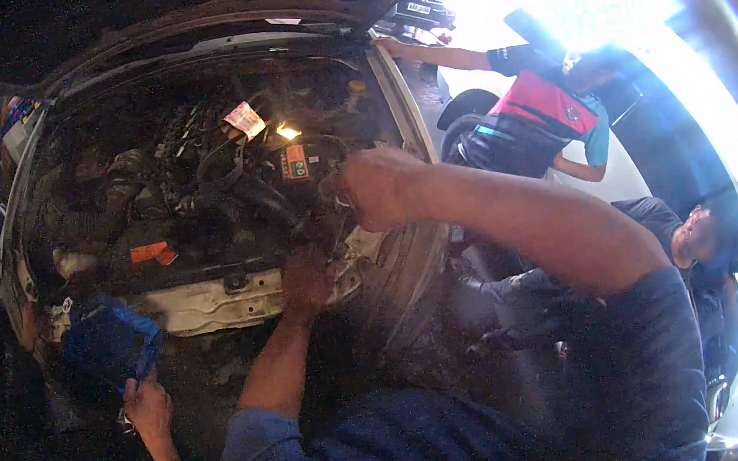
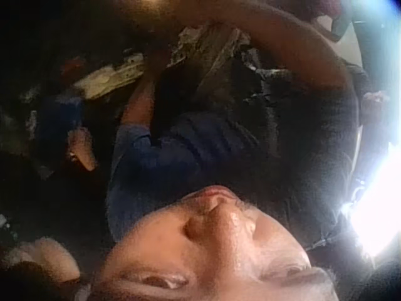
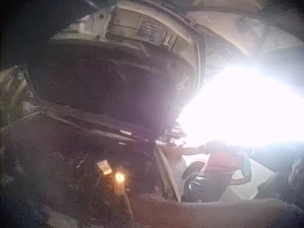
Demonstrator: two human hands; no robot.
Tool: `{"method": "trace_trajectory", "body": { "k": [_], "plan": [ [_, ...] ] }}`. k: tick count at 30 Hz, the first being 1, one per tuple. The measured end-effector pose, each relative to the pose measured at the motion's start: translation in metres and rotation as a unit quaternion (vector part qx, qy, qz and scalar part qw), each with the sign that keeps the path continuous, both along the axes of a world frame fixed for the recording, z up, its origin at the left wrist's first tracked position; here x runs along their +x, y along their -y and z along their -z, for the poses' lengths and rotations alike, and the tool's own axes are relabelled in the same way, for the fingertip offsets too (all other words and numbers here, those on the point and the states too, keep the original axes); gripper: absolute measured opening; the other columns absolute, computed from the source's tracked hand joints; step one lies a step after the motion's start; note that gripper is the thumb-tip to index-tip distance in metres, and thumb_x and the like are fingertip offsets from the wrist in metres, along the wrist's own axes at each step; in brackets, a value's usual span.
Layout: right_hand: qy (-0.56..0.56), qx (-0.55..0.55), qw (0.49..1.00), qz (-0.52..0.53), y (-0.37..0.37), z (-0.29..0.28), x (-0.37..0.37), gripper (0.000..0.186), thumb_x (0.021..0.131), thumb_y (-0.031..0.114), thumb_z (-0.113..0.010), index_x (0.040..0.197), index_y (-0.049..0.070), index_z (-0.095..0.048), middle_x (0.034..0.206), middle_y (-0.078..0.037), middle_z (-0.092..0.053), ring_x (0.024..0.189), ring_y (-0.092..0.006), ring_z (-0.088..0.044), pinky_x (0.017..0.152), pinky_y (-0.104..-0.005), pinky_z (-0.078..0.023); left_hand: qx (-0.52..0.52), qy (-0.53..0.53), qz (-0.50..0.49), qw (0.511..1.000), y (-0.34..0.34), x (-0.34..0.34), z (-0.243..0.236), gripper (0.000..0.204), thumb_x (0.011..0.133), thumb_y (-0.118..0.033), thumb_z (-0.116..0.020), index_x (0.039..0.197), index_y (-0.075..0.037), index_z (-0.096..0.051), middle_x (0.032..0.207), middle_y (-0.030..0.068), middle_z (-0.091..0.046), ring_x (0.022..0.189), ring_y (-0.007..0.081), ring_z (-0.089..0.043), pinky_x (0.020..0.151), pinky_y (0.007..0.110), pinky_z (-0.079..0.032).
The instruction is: The person works on the front engine bay of a car with others, using a wrench and handling various parts. They move a blue tray and manipulate components near the radiator and headlights.
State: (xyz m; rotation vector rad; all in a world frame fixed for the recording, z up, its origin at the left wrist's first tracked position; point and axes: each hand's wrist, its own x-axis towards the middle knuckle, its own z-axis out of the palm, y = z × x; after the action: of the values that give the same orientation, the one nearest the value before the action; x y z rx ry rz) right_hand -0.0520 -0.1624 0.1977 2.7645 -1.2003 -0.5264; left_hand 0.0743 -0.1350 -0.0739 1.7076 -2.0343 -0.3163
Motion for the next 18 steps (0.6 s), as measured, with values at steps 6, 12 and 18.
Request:
{"method": "trace_trajectory", "body": {
  "k": [6, 12, 18],
  "plan": [
    [-0.069, -0.106, 0.991, -0.045, 0.035, 0.008, -0.001, 0.011, 0.073, 0.010, -0.061, 0.080, 0.008, -0.069, 0.081, -0.015, -0.066, 0.084, -0.0333, -0.064, 0.075, -0.0427, -0.052, -0.043, -0.017, 0.036, 0.998, 0.020, 0.006, 0.026, 0.045, 0.083, -0.029, -0.059, 0.119, -0.002, -0.056, 0.111, 0.0194, -0.059, 0.103, 0.0370, -0.055, 0.092, 0.049, -0.041],
    [-0.040, -0.200, 0.957, -0.209, 0.047, 0.008, -0.028, 0.026, 0.076, 0.021, -0.058, 0.099, 0.010, -0.067, 0.085, -0.018, -0.067, 0.083, -0.0353, -0.066, 0.079, -0.0471, -0.052, 0.001, 0.057, 0.055, 0.997, 0.019, -0.014, 0.023, 0.046, 0.084, -0.032, -0.057, 0.118, -0.001, -0.057, 0.117, 0.0191, -0.056, 0.110, 0.0372, -0.052, 0.097, 0.050, -0.038],
    [-0.055, -0.041, 0.996, 0.053, 0.001, -0.006, 0.016, 0.032, 0.070, 0.007, -0.062, 0.102, 0.004, -0.063, 0.095, -0.020, -0.064, 0.093, -0.0355, -0.064, 0.081, -0.0446, -0.052, -0.160, -0.020, 0.010, 0.987, 0.029, -0.002, 0.064, 0.046, 0.086, -0.034, -0.052, 0.118, -0.001, -0.057, 0.122, 0.0173, -0.055, 0.117, 0.0340, -0.048, 0.098, 0.050, -0.037]
  ]
}}
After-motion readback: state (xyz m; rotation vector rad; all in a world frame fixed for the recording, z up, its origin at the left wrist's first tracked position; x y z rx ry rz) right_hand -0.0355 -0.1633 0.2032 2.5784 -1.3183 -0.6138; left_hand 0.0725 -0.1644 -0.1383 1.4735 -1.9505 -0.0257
